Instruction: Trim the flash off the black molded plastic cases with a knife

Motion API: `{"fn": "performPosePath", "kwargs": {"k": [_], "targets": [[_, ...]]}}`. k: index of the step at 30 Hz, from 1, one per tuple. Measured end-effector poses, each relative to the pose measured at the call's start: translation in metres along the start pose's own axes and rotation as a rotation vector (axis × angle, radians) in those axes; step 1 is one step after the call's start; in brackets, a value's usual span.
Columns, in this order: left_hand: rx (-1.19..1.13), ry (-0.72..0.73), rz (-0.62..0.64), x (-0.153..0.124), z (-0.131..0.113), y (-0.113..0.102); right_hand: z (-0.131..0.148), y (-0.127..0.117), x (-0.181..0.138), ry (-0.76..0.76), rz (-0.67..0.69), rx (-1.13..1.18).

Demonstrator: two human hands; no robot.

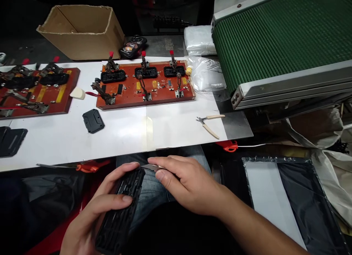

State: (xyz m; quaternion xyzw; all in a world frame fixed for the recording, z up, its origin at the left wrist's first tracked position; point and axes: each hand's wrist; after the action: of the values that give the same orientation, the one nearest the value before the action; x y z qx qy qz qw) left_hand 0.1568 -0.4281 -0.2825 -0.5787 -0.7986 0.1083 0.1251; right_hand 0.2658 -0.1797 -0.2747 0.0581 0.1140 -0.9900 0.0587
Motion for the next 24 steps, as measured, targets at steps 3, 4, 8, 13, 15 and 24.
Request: {"fn": "performPosePath", "kwargs": {"k": [3,4,8,13,15,24], "targets": [[0.068,0.025,0.008,0.002,-0.003,-0.001,0.005,-0.001,0.000,-0.004,-0.008,-0.081],[0.122,0.038,0.017,0.004,-0.004,-0.001,0.006,-0.003,-0.001,-0.004,0.001,-0.128],[0.350,0.085,0.043,0.013,-0.009,-0.003,0.007,-0.012,-0.003,0.009,0.096,-0.335],[0.445,0.109,0.106,0.015,-0.007,-0.006,0.009,-0.022,0.000,-0.017,0.170,-0.529],[0.460,0.116,0.105,0.015,-0.007,-0.006,0.011,-0.024,0.002,-0.031,0.180,-0.545],[0.466,0.123,0.066,0.016,-0.011,-0.007,0.011,-0.018,-0.005,-0.011,0.253,-0.461]]}}
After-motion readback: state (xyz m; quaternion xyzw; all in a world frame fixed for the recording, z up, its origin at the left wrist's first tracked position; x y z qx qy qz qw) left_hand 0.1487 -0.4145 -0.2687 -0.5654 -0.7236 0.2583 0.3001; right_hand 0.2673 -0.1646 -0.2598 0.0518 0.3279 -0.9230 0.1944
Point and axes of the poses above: each hand's wrist, its own x-axis towards the middle knuckle, its own y-axis out of the palm, z = x × y, and after that the axes turned 11 degrees about z, right-handed
